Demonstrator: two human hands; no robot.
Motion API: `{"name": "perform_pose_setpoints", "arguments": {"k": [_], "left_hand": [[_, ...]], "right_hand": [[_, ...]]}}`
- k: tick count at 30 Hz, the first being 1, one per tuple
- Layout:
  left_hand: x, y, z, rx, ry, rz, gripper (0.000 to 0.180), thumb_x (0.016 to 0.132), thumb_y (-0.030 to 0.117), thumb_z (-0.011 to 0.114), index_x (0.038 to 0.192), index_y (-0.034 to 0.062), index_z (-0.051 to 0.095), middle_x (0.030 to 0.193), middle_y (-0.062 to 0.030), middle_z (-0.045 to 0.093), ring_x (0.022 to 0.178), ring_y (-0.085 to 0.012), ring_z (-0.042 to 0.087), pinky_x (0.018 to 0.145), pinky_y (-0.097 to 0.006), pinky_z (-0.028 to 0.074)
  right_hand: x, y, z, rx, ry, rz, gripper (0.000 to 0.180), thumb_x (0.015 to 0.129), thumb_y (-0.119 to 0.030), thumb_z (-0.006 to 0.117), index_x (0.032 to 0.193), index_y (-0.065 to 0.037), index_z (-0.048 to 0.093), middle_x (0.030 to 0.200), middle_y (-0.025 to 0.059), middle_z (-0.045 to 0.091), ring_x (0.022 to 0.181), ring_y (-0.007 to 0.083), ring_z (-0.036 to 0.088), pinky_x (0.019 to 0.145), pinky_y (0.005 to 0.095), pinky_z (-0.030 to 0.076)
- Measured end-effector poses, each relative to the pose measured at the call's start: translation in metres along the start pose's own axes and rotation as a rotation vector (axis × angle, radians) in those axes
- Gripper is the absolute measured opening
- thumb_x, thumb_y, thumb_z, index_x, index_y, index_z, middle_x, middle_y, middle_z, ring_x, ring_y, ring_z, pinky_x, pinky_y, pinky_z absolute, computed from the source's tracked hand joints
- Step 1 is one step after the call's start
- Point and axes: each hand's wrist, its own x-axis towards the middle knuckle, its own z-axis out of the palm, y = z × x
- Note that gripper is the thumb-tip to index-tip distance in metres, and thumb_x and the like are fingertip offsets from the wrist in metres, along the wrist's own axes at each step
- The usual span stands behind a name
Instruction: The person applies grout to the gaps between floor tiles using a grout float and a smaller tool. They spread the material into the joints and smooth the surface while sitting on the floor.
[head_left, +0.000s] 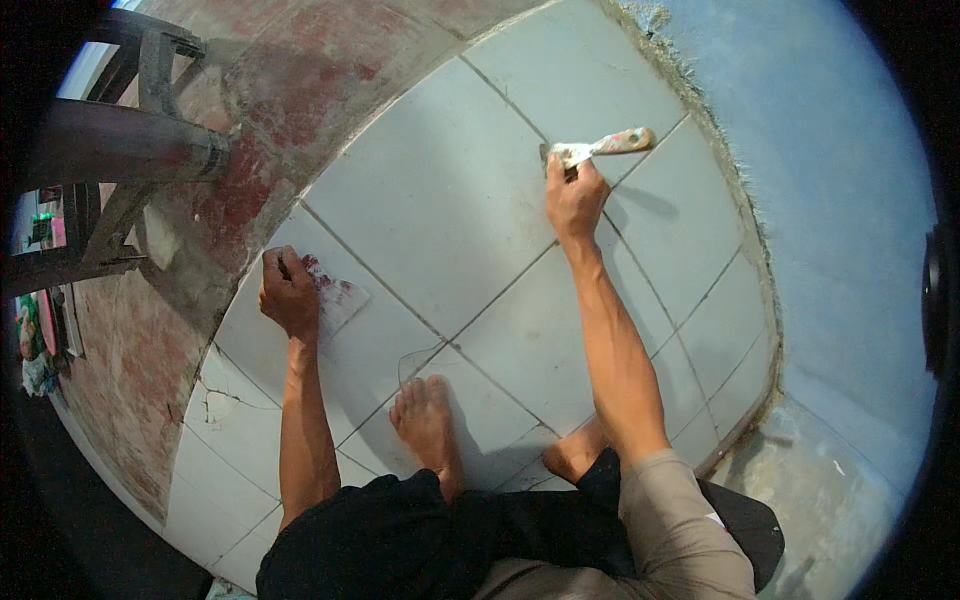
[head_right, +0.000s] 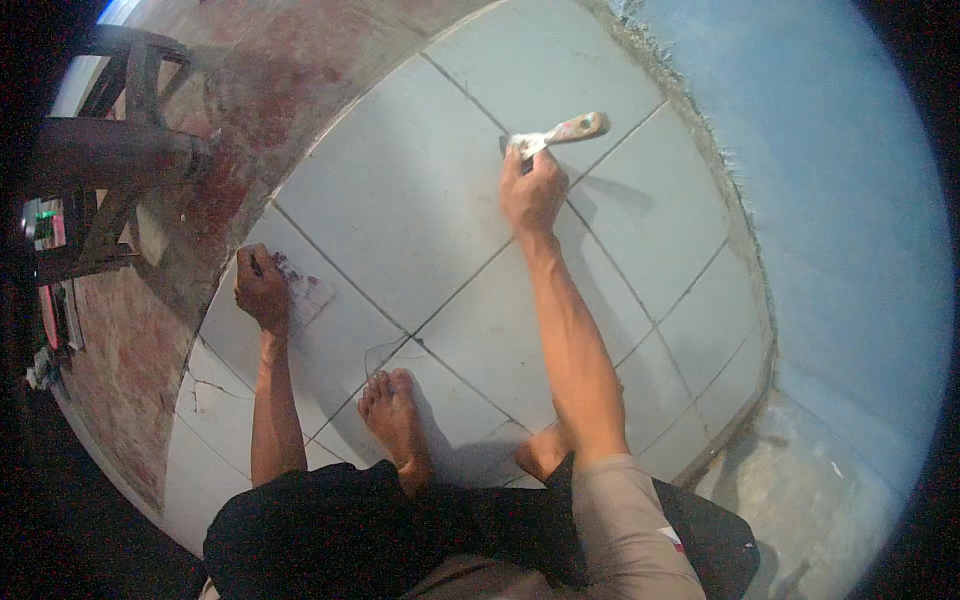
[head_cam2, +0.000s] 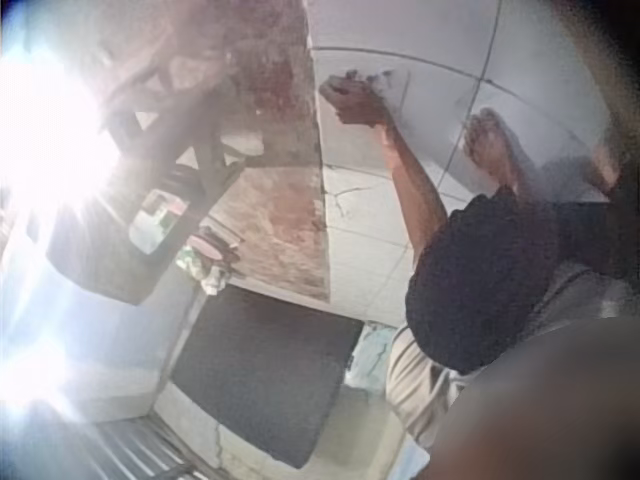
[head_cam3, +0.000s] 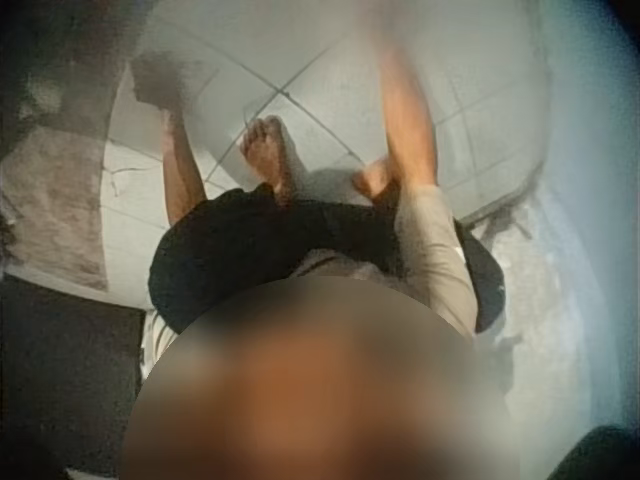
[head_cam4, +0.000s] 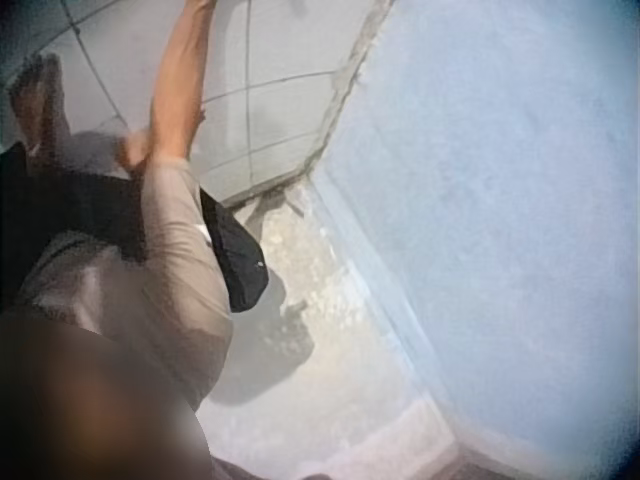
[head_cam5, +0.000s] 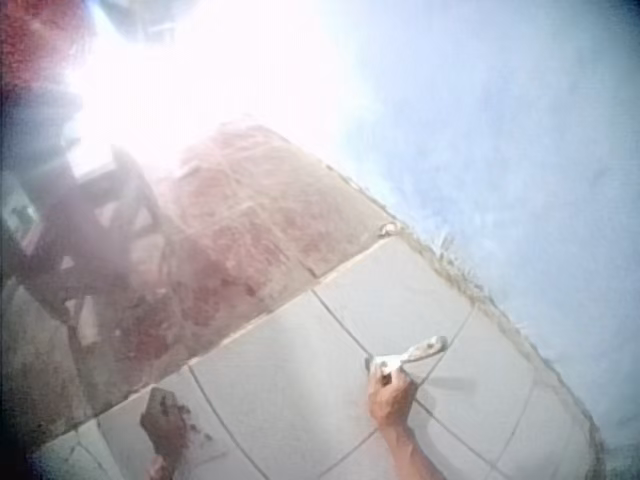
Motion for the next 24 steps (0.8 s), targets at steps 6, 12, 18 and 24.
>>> {"name": "perform_pose_setpoints", "arguments": {"k": [6,12,18,24], "left_hand": [[-0.007,0.011,0.013,-0.018,0.027,0.005,0.024,0.1,0.03,0.057,0.091,0.0086,0.064,0.074,-0.0109,0.066,0.063,-0.0305,0.063,0.06,-0.043,0.048],[-0.006,0.009,0.007,-0.012,0.016,0.003,0.023,0.1,0.029,0.057,0.091,0.0088,0.064,0.074,-0.0104,0.066,0.063,-0.0303,0.063,0.06,-0.042,0.047],[-0.002,0.003,0.002,-0.015,0.022,-0.009,0.023,0.1,0.03,0.057,0.092,0.0091,0.064,0.075,-0.0103,0.067,0.064,-0.0308,0.065,0.06,-0.043,0.048],[-0.002,0.002,0.0,0.002,-0.002,-0.042,0.02,0.1,0.026,0.058,0.092,0.0095,0.064,0.073,-0.0089,0.066,0.063,-0.0291,0.065,0.059,-0.042,0.048]], "right_hand": [[0.003,0.008,-0.001,-0.053,0.069,-0.09,0.017,0.091,-0.016,0.067,0.091,0.001,0.07,0.08,0.0171,0.072,0.072,0.0331,0.071,0.065,0.0438,0.053],[0.001,0.008,0.012,-0.009,0.182,-0.131,0.023,0.091,-0.017,0.069,0.078,0.001,0.065,0.063,0.0115,0.065,0.054,0.0207,0.061,0.054,0.0393,0.048],[0.019,-0.004,0.014,-0.095,0.036,-0.023,0.016,0.09,-0.016,0.068,0.09,-0.001,0.068,0.081,0.0184,0.071,0.073,0.0376,0.069,0.065,0.0463,0.053],[0.028,-0.004,0.024,-0.032,0.147,-0.096,0.018,0.09,-0.017,0.068,0.086,0.0,0.067,0.074,0.0162,0.068,0.066,0.0345,0.067,0.061,0.0439,0.051]]}}
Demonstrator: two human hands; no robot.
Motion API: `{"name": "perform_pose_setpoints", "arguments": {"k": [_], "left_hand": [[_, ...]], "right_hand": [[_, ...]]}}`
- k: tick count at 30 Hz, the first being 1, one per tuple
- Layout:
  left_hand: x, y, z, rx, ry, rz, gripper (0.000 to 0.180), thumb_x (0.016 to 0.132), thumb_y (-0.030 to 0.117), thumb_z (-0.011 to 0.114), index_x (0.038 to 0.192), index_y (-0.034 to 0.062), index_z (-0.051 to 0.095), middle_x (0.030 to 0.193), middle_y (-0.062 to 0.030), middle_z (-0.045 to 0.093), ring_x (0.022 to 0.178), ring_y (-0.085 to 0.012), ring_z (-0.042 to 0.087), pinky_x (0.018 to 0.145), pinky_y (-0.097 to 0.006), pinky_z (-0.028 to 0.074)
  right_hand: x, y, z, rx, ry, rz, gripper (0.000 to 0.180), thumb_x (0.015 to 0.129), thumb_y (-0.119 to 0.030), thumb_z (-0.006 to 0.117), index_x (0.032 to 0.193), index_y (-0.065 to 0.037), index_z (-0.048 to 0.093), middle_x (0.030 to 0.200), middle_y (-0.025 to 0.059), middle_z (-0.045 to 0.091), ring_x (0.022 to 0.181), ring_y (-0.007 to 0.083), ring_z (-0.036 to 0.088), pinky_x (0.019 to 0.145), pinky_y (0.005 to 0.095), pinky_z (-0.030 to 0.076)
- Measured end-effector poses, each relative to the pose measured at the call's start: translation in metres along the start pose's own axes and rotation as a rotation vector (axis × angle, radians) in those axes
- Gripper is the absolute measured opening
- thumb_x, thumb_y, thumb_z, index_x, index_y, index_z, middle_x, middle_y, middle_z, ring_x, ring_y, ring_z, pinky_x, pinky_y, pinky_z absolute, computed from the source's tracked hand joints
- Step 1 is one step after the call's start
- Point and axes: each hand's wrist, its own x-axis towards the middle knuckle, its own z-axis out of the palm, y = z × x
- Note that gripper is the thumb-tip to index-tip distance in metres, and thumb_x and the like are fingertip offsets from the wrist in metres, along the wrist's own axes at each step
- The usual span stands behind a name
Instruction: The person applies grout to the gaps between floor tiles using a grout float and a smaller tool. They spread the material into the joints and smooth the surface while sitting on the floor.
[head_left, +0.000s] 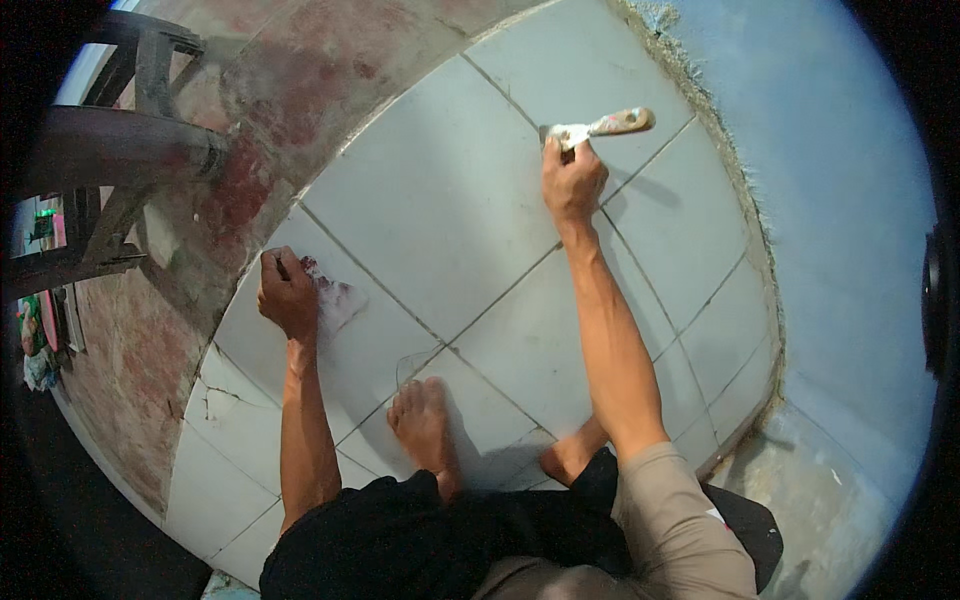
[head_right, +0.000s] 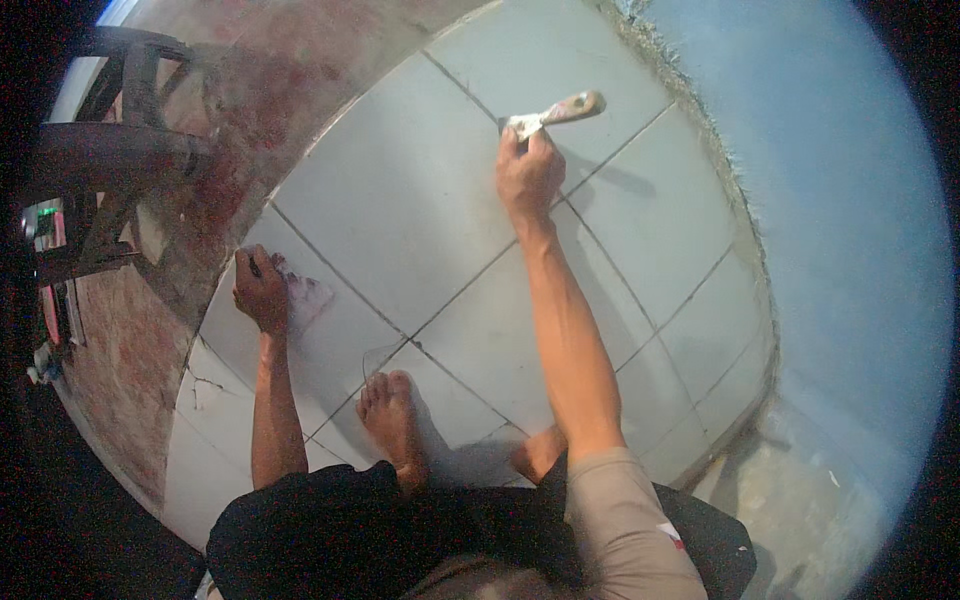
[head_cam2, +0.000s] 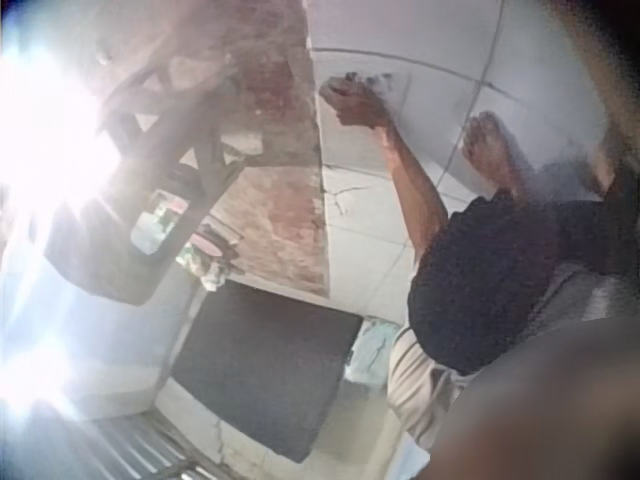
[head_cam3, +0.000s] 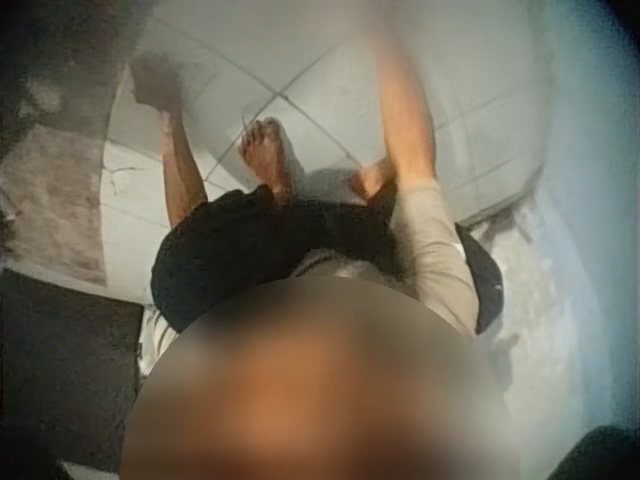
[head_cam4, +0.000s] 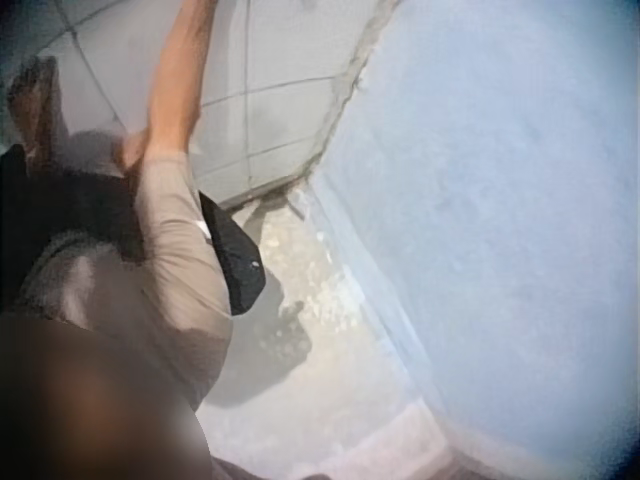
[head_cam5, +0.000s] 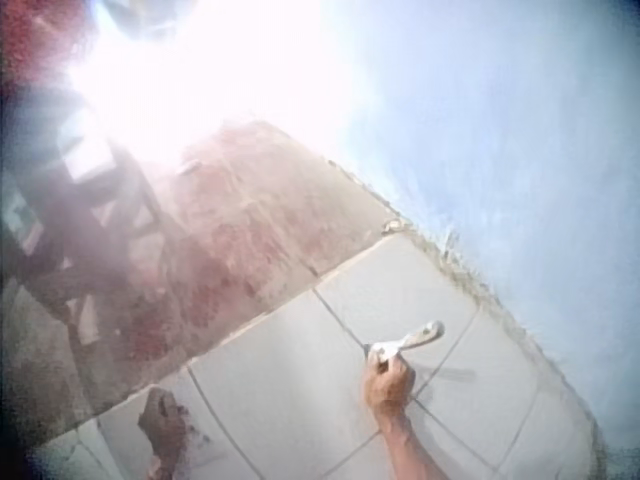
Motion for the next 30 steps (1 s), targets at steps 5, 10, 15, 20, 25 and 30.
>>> {"name": "perform_pose_setpoints", "arguments": {"k": [5,10,15,20,25,30], "left_hand": [[0.001,0.004,0.0,0.002,0.027,0.062,0.018,0.099,0.025,0.059,0.092,0.0096,0.065,0.071,-0.0088,0.066,0.062,-0.0277,0.064,0.059,-0.04,0.048],[0.001,-0.004,0.003,-0.01,0.019,0.011,0.018,0.099,0.025,0.059,0.092,0.0092,0.065,0.073,-0.01,0.066,0.063,-0.029,0.064,0.059,-0.041,0.048],[0.001,-0.004,0.003,0.038,0.028,0.09,0.019,0.099,0.026,0.058,0.092,0.0091,0.065,0.073,-0.0099,0.066,0.063,-0.0294,0.064,0.058,-0.041,0.048],[0.0,-0.001,0.0,0.016,0.01,0.03,0.019,0.099,0.026,0.058,0.092,0.0093,0.064,0.074,-0.0095,0.066,0.063,-0.0297,0.064,0.059,-0.041,0.048],[0.001,0.004,-0.001,0.03,0.034,0.075,0.02,0.099,0.026,0.058,0.09,0.009,0.063,0.074,-0.0098,0.066,0.063,-0.0299,0.064,0.059,-0.041,0.048],[0.001,0.003,-0.002,0.02,0.03,0.073,0.021,0.099,0.027,0.058,0.092,0.008,0.064,0.074,-0.0107,0.066,0.063,-0.0302,0.064,0.06,-0.041,0.049]], "right_hand": [[-0.017,0.004,-0.003,0.065,-0.078,-0.107,0.02,0.093,-0.018,0.065,0.083,0.0,0.064,0.071,0.015,0.066,0.062,0.0347,0.065,0.058,0.0422,0.049],[-0.004,-0.005,0.002,0.035,-0.056,-0.08,0.023,0.093,-0.018,0.065,0.08,0.0,0.065,0.067,0.0141,0.065,0.057,0.0299,0.064,0.055,0.0419,0.048],[0.009,0.0,0.004,0.126,-0.034,-0.003,0.025,0.092,-0.018,0.069,0.078,0.002,0.063,0.065,0.0139,0.064,0.053,0.024,0.061,0.053,0.0396,0.048],[-0.011,-0.009,-0.002,0.101,-0.217,-0.119,0.023,0.093,-0.019,0.066,0.082,0.001,0.065,0.068,0.0158,0.065,0.058,0.0289,0.065,0.054,0.0415,0.047],[-0.006,-0.009,0.007,0.147,-0.106,-0.109,0.022,0.094,-0.018,0.065,0.08,-0.001,0.062,0.064,0.0116,0.061,0.055,0.025,0.06,0.054,0.0384,0.046],[0.002,-0.012,-0.001,0.141,-0.209,-0.019,0.022,0.093,-0.018,0.065,0.079,-0.002,0.06,0.067,0.0135,0.062,0.06,0.0266,0.062,0.054,0.0398,0.046]]}}
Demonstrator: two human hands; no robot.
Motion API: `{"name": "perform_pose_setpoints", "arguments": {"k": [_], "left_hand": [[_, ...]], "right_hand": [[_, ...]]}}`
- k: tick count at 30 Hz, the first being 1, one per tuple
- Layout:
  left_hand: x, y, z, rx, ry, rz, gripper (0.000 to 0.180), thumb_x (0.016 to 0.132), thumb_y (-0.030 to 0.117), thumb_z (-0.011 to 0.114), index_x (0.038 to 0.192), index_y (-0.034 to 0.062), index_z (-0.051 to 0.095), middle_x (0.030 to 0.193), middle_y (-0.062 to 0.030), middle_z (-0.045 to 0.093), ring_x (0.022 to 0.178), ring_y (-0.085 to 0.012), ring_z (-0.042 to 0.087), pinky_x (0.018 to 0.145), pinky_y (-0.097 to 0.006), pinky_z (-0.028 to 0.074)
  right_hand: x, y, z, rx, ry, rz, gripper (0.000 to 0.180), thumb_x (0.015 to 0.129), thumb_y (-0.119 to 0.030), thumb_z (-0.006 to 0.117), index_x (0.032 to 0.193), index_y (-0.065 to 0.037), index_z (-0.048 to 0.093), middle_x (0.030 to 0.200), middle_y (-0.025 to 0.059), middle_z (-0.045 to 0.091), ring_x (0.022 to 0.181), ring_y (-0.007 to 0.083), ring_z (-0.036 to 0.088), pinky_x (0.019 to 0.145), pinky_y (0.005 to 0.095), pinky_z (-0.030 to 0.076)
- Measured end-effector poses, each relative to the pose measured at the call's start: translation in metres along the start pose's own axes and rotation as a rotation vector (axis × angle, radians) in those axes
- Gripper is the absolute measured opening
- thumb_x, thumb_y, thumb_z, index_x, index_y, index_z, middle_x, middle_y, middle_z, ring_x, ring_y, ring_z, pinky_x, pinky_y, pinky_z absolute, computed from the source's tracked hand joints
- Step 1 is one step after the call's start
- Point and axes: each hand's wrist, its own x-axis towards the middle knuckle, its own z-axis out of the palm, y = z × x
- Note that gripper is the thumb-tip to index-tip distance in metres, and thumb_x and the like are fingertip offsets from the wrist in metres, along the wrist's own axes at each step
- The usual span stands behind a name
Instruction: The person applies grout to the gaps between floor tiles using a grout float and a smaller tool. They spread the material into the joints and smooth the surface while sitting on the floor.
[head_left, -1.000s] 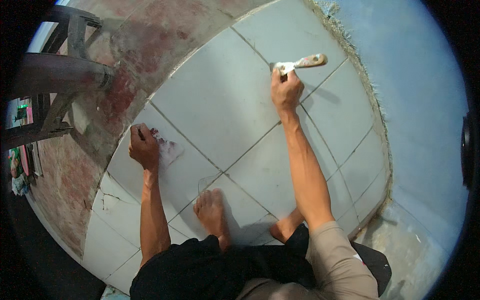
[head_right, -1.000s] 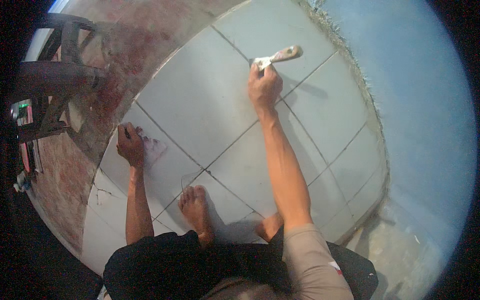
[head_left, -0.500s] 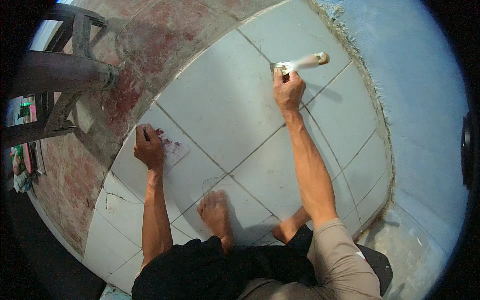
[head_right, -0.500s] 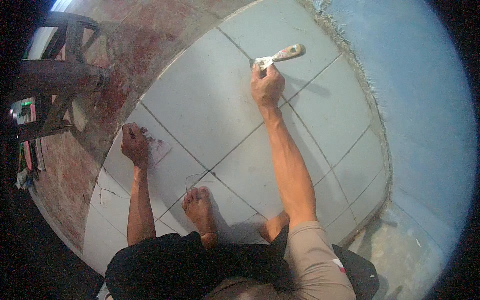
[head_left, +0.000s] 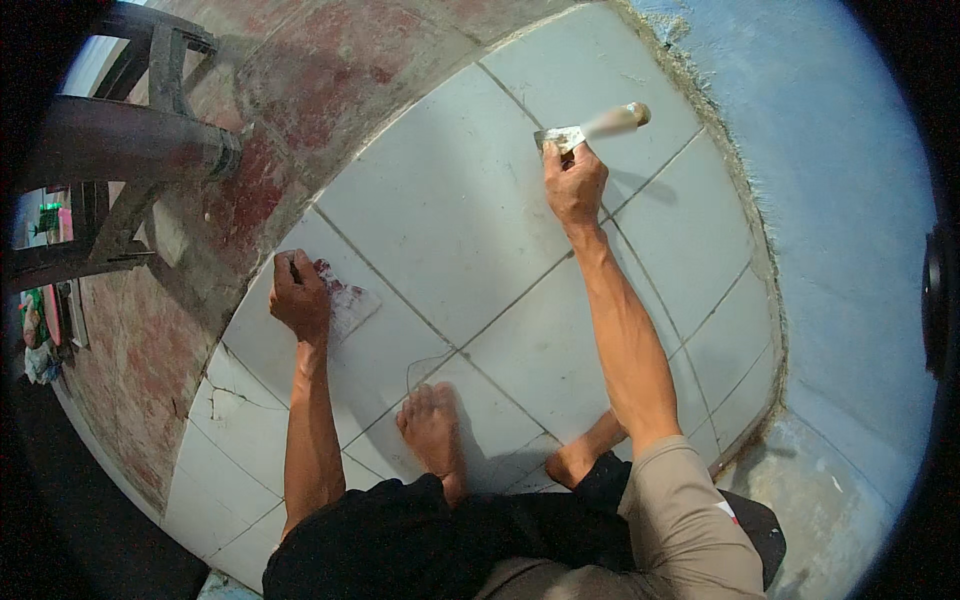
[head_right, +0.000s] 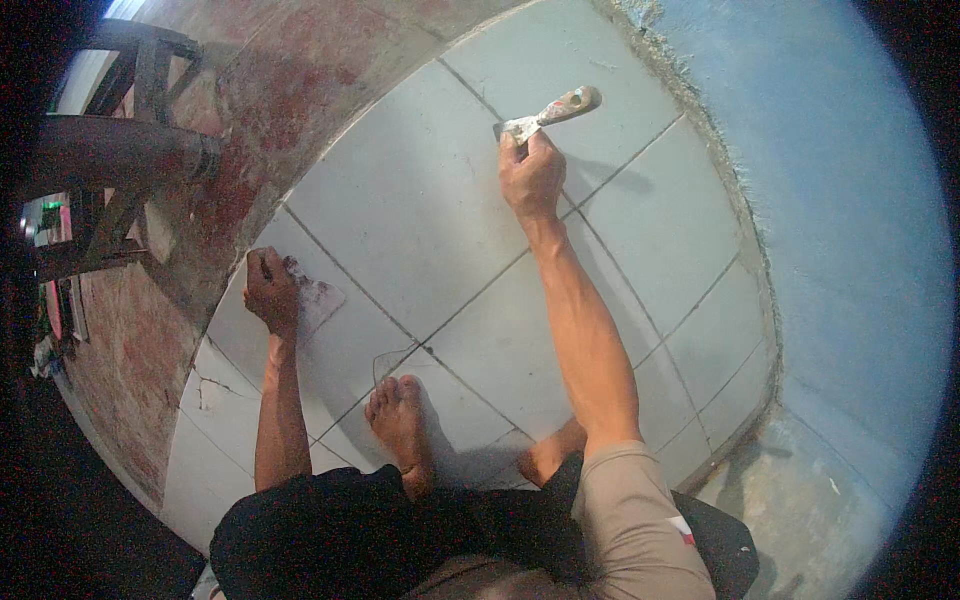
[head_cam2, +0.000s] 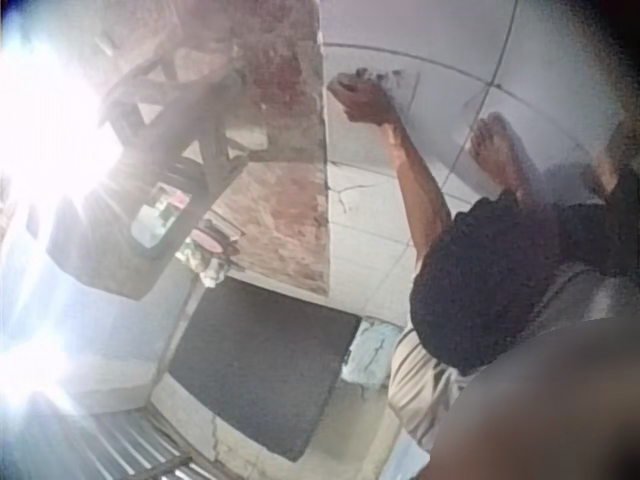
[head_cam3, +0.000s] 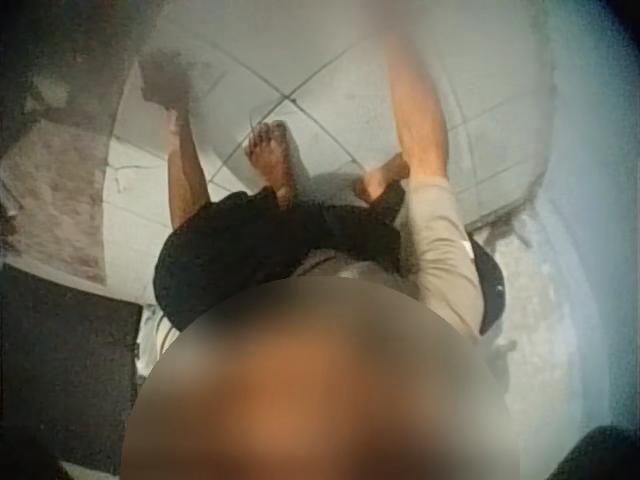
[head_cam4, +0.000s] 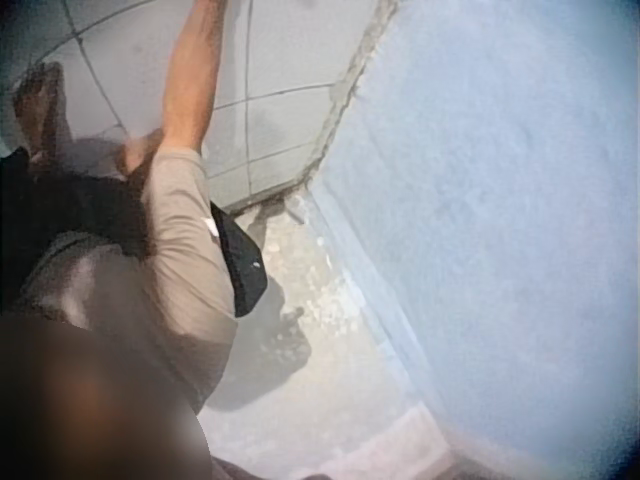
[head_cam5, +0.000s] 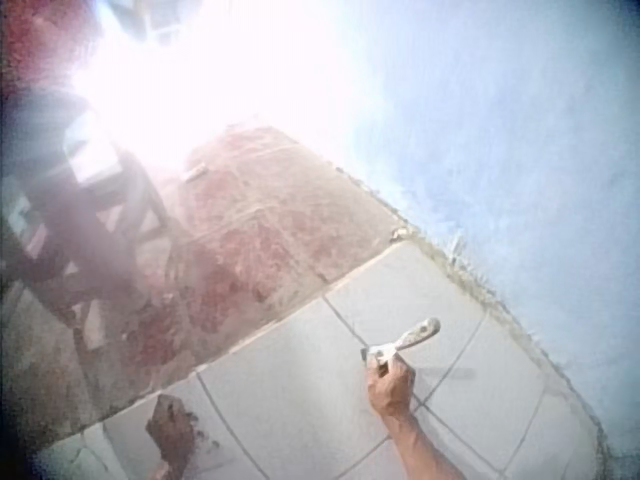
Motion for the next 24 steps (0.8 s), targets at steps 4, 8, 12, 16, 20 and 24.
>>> {"name": "perform_pose_setpoints", "arguments": {"k": [4,8,12,16,20,24], "left_hand": [[-0.001,-0.002,0.0,-0.035,-0.022,-0.034,0.02,0.099,0.027,0.058,0.093,0.0084,0.065,0.074,-0.0113,0.067,0.064,-0.0312,0.065,0.06,-0.042,0.049],[0.0,0.002,0.002,-0.006,0.024,0.001,0.02,0.099,0.026,0.058,0.093,0.0091,0.064,0.074,-0.0119,0.067,0.065,-0.033,0.066,0.059,-0.044,0.049],[-0.001,-0.004,0.003,-0.011,0.005,-0.005,0.019,0.099,0.026,0.058,0.093,0.0091,0.064,0.075,-0.0117,0.067,0.066,-0.0336,0.066,0.059,-0.044,0.049],[-0.001,-0.008,0.003,-0.05,-0.015,-0.034,0.018,0.099,0.025,0.059,0.093,0.009,0.064,0.076,-0.0115,0.068,0.066,-0.0333,0.066,0.06,-0.043,0.049],[0.0,0.006,0.0,-0.036,0.002,0.004,0.018,0.099,0.025,0.058,0.093,0.009,0.064,0.077,-0.0111,0.069,0.067,-0.0326,0.067,0.061,-0.043,0.05],[0.0,0.001,0.0,0.007,0.012,-0.022,0.017,0.099,0.024,0.059,0.092,0.0089,0.065,0.077,-0.011,0.069,0.067,-0.0319,0.067,0.061,-0.042,0.05]], "right_hand": [[-0.013,0.0,0.004,-0.046,0.0,-0.187,0.025,0.094,-0.017,0.064,0.075,-0.002,0.058,0.063,0.0121,0.059,0.055,0.0251,0.06,0.052,0.0392,0.045],[-0.007,-0.001,0.003,-0.039,0.021,-0.173,0.024,0.095,-0.016,0.063,0.075,-0.002,0.06,0.063,0.009,0.059,0.052,0.0221,0.057,0.051,0.0384,0.045],[-0.019,-0.006,0.006,0.015,-0.09,-0.257,0.021,0.095,-0.015,0.062,0.078,-0.002,0.061,0.063,0.0081,0.059,0.051,0.0208,0.057,0.052,0.0376,0.046],[0.002,-0.009,-0.007,0.068,-0.133,0.12,0.019,0.093,-0.017,0.065,0.084,-0.001,0.063,0.067,0.011,0.062,0.056,0.0225,0.06,0.056,0.0397,0.048],[-0.008,0.01,-0.013,-0.008,-0.145,-0.171,0.019,0.094,-0.017,0.065,0.083,-0.001,0.063,0.068,0.0106,0.062,0.056,0.019,0.056,0.054,0.0371,0.046],[-0.015,0.008,-0.021,0.038,-0.14,-0.047,0.02,0.093,-0.018,0.067,0.082,-0.002,0.063,0.066,0.0106,0.06,0.056,0.0195,0.056,0.053,0.0372,0.046]]}}
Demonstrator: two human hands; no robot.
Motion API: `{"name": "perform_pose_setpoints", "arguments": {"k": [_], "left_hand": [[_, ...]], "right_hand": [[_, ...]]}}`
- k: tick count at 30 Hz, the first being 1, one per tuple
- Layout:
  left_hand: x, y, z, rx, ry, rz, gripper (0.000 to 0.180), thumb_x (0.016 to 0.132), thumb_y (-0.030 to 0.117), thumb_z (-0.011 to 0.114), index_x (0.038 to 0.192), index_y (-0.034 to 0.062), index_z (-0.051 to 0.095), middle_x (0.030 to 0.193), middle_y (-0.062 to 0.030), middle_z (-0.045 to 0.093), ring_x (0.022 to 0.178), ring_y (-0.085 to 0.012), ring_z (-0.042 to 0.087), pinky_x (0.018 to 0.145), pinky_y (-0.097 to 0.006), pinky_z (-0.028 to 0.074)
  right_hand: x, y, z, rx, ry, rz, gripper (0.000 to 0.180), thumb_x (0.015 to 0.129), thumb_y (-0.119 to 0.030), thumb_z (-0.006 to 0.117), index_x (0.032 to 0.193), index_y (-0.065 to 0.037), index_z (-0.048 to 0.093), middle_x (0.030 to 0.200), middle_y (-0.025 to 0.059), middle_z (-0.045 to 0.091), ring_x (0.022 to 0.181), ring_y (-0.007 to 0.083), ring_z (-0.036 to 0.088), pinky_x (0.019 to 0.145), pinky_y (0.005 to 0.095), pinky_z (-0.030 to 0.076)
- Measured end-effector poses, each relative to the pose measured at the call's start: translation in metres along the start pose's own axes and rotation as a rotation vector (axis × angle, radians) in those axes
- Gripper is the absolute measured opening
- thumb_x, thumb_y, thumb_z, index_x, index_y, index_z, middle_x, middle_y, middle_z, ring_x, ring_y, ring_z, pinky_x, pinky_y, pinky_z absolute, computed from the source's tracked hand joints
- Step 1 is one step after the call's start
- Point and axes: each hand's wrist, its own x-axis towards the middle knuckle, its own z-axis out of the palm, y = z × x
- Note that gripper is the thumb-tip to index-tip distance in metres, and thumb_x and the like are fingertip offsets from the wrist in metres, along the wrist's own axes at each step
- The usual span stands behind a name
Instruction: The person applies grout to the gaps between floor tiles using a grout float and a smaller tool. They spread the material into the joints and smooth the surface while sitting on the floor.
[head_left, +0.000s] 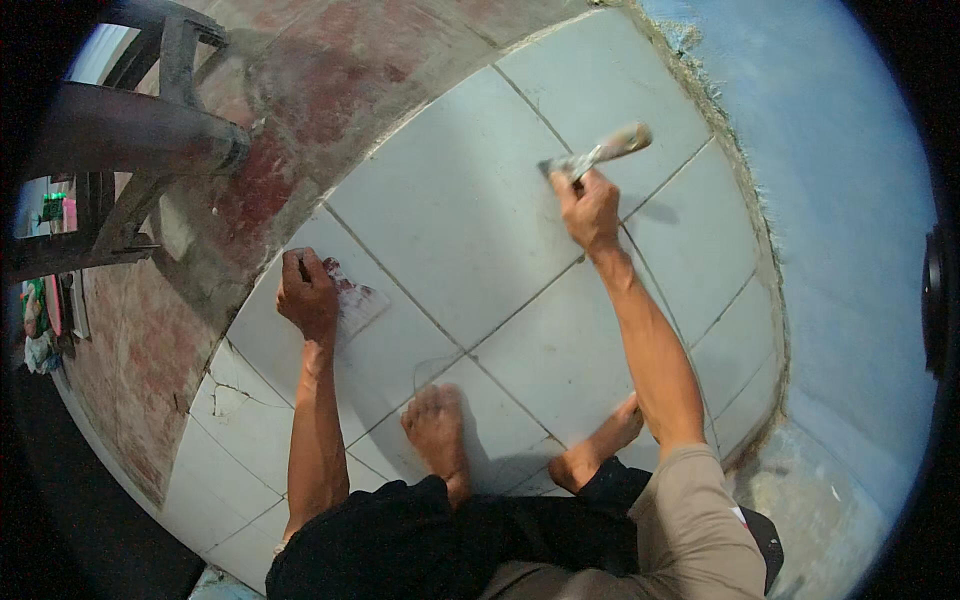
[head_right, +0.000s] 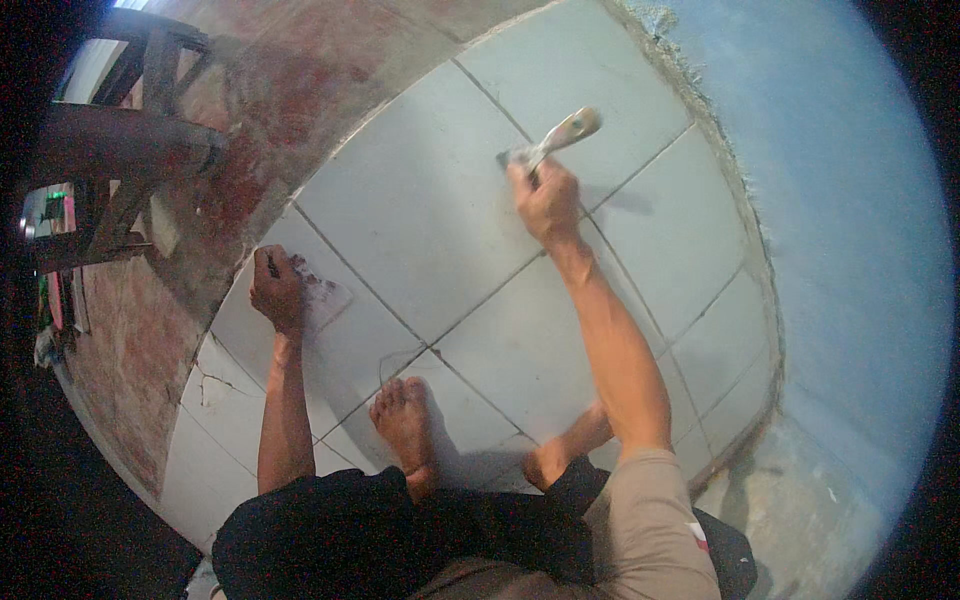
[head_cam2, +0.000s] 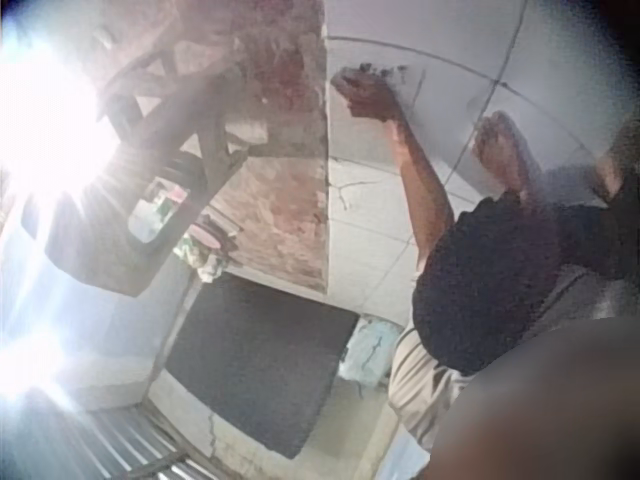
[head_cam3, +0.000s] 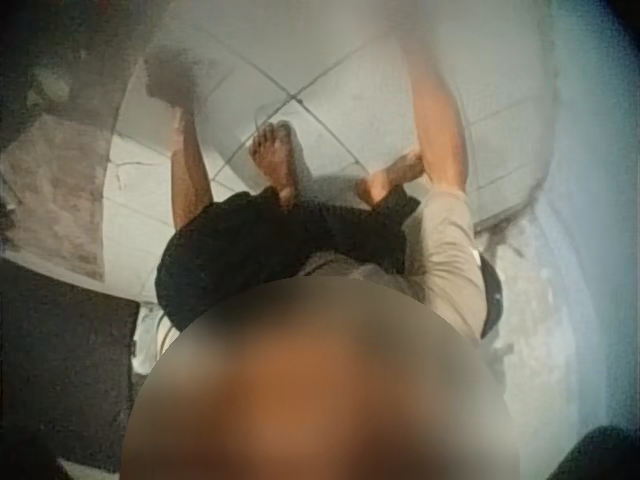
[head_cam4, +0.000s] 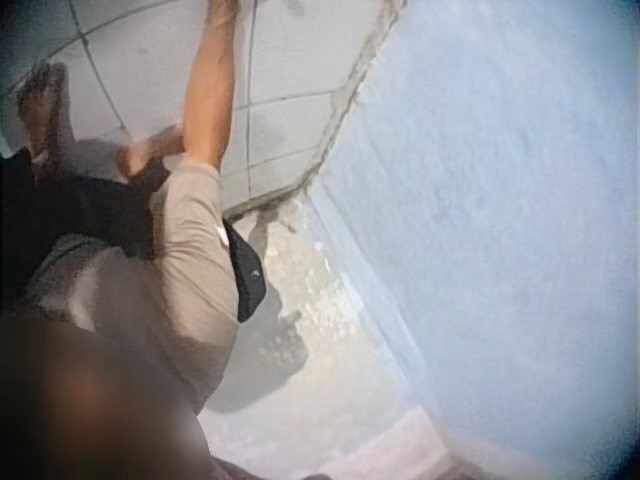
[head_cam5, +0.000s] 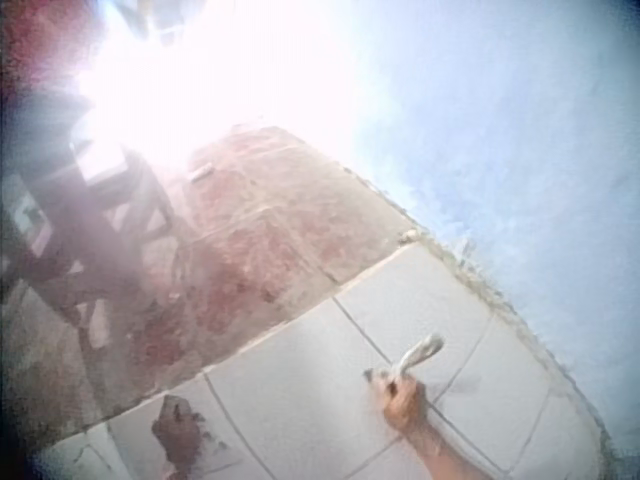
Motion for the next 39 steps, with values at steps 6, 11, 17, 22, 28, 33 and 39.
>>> {"name": "perform_pose_setpoints", "arguments": {"k": [6,11,17,22,28,33,39], "left_hand": [[0.0,0.002,-0.001,-0.037,-0.013,0.016,0.019,0.099,0.024,0.058,0.092,0.0077,0.065,0.076,-0.0112,0.068,0.067,-0.0314,0.067,0.061,-0.041,0.05],[-0.002,-0.007,0.002,-0.072,-0.023,-0.03,0.018,0.099,0.023,0.058,0.093,0.0075,0.064,0.075,-0.0109,0.067,0.066,-0.031,0.066,0.061,-0.042,0.049],[-0.002,0.002,0.005,-0.113,-0.064,-0.121,0.018,0.099,0.024,0.058,0.093,0.0084,0.065,0.075,-0.0113,0.067,0.066,-0.0312,0.066,0.063,-0.042,0.05],[-0.001,0.0,0.001,-0.058,-0.025,-0.021,0.018,0.099,0.024,0.057,0.094,0.0085,0.065,0.076,-0.0107,0.067,0.067,-0.0309,0.066,0.063,-0.042,0.05],[0.0,0.004,0.0,-0.049,-0.023,-0.012,0.02,0.099,0.026,0.057,0.094,0.009,0.066,0.077,-0.0105,0.068,0.067,-0.0291,0.066,0.063,-0.041,0.05],[-0.002,-0.005,0.001,-0.054,-0.025,-0.03,0.019,0.099,0.025,0.056,0.094,0.0095,0.066,0.075,-0.0095,0.068,0.067,-0.0283,0.067,0.062,-0.04,0.05],[-0.002,0.002,0.002,-0.012,-0.032,-0.006,0.02,0.1,0.026,0.056,0.092,0.0096,0.064,0.073,-0.0088,0.067,0.065,-0.0284,0.066,0.061,-0.04,0.049]], "right_hand": [[0.002,0.008,-0.013,-0.054,-0.011,0.004,0.019,0.093,-0.016,0.07,0.082,-0.001,0.066,0.062,0.0067,0.06,0.053,0.0151,0.053,0.049,0.0343,0.043],[-0.022,-0.005,-0.011,0.01,-0.062,-0.103,0.02,0.094,-0.017,0.068,0.082,0.0,0.066,0.062,0.0084,0.062,0.052,0.0195,0.057,0.051,0.036,0.046],[-0.031,0.013,-0.011,-0.041,-0.093,-0.173,0.023,0.093,-0.016,0.069,0.078,0.0,0.063,0.061,0.0076,0.059,0.054,0.0183,0.057,0.053,0.036,0.047],[-0.031,0.008,-0.024,0.014,-0.036,0.071,0.028,0.094,-0.018,0.068,0.073,-0.003,0.058,0.06,0.0077,0.055,0.055,0.0147,0.053,0.051,0.0354,0.044],[-0.044,0.011,-0.03,-0.041,-0.052,0.064,0.029,0.094,-0.02,0.069,0.074,-0.003,0.059,0.064,0.0068,0.056,0.055,0.0145,0.05,0.05,0.0353,0.041],[-0.06,0.011,-0.022,-0.033,-0.022,-0.102,0.028,0.096,-0.019,0.067,0.072,-0.008,0.057,0.06,0.0024,0.052,0.053,0.0123,0.047,0.046,0.033,0.038],[-0.079,0.015,-0.025,-0.113,-0.063,-0.062,0.032,0.097,-0.019,0.066,0.07,-0.004,0.058,0.061,0.0052,0.06,0.052,0.0134,0.054,0.046,0.0339,0.041]]}}
